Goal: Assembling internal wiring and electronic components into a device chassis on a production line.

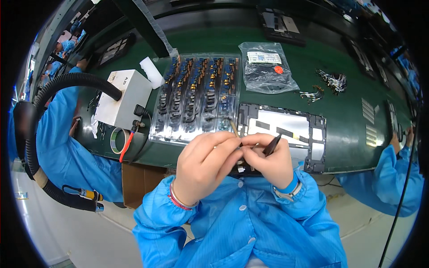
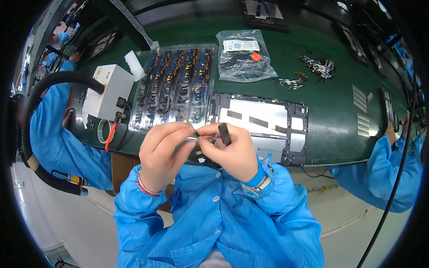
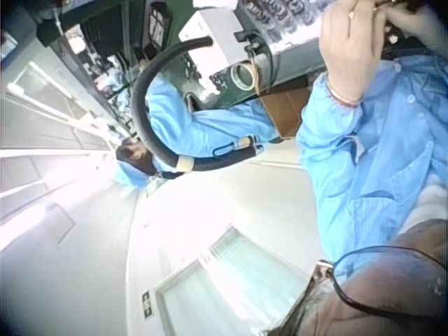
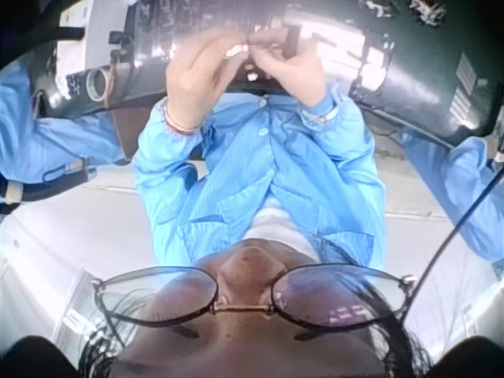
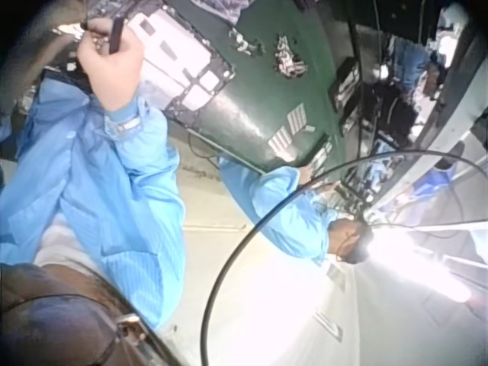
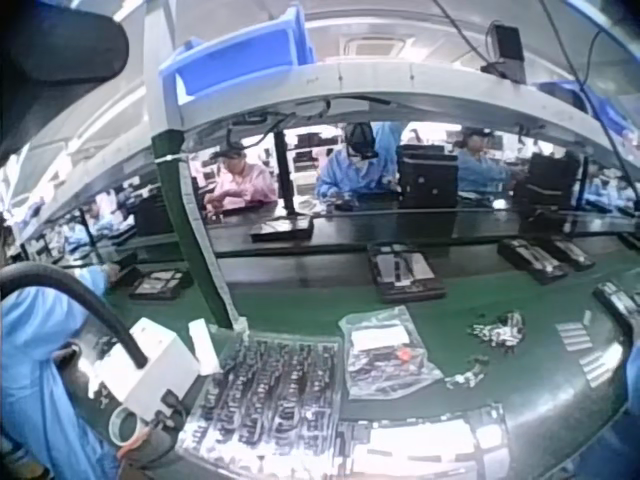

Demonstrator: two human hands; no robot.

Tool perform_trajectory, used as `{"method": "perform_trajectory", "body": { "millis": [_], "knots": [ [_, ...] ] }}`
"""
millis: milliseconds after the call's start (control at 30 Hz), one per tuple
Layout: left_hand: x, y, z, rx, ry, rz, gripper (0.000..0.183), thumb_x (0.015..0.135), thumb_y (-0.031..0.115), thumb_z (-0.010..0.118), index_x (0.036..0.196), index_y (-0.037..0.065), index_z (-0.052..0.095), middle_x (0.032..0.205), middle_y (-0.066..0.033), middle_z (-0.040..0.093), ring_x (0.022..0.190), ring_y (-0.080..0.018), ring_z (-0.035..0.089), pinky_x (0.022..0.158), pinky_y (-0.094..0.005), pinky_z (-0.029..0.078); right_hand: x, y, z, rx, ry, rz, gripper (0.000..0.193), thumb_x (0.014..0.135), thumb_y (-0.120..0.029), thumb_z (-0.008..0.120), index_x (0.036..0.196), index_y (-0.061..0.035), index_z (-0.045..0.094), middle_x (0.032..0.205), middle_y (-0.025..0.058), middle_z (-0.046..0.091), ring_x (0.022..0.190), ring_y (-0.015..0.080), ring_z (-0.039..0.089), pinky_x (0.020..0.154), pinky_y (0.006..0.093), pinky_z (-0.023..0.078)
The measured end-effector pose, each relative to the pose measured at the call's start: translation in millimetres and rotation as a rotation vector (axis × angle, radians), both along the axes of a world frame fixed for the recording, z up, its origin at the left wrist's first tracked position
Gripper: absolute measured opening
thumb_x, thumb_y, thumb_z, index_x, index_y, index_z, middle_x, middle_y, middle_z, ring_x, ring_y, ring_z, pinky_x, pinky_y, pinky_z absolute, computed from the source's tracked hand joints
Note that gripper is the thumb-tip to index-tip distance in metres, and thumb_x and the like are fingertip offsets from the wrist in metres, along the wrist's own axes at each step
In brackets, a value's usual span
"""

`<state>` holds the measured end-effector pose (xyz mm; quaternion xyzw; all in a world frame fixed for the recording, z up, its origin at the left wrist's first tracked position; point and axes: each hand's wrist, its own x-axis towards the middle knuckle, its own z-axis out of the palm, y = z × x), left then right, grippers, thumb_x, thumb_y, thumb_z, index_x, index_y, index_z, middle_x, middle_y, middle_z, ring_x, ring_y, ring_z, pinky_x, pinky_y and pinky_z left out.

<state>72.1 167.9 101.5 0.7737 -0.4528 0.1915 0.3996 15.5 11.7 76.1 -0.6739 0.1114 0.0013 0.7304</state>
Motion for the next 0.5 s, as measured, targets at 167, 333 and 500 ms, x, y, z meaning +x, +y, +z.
{"method": "perform_trajectory", "body": {
  "millis": [167,333,500],
  "knots": [
    [-3.9,-0.3,1.6,0.084,0.037,0.073,0.026,0.064,-0.001,0.072,0.089,0.003,0.065,0.088,-0.0086,0.064,0.079,-0.0249,0.062,0.066,-0.0321,0.049,-10.1,6.4,7.9,-0.359,-0.357,-0.061,0.020,0.071,0.001,0.068,0.091,0.0016,0.066,0.074,0.0101,0.063,0.059,0.0148,0.061,0.052,0.0257,0.047],
    [-14.2,2.8,9.2,0.102,-0.027,0.089,0.024,0.064,-0.003,0.071,0.087,0.002,0.065,0.086,-0.0084,0.064,0.076,-0.0244,0.062,0.065,-0.0320,0.049,-17.4,9.5,8.4,-0.516,-0.523,-0.067,0.020,0.072,0.001,0.067,0.092,0.0003,0.065,0.078,0.0131,0.064,0.065,0.0253,0.062,0.055,0.0302,0.050],
    [-25.4,20.8,7.2,0.137,-0.149,0.239,0.021,0.065,-0.008,0.066,0.083,0.001,0.062,0.082,-0.0093,0.063,0.074,-0.0251,0.061,0.064,-0.0324,0.049,-18.9,23.9,5.2,-0.466,-0.534,0.047,0.023,0.072,0.001,0.067,0.094,-0.0003,0.066,0.078,0.0128,0.064,0.066,0.0251,0.063,0.056,0.0306,0.050]
  ]
}}
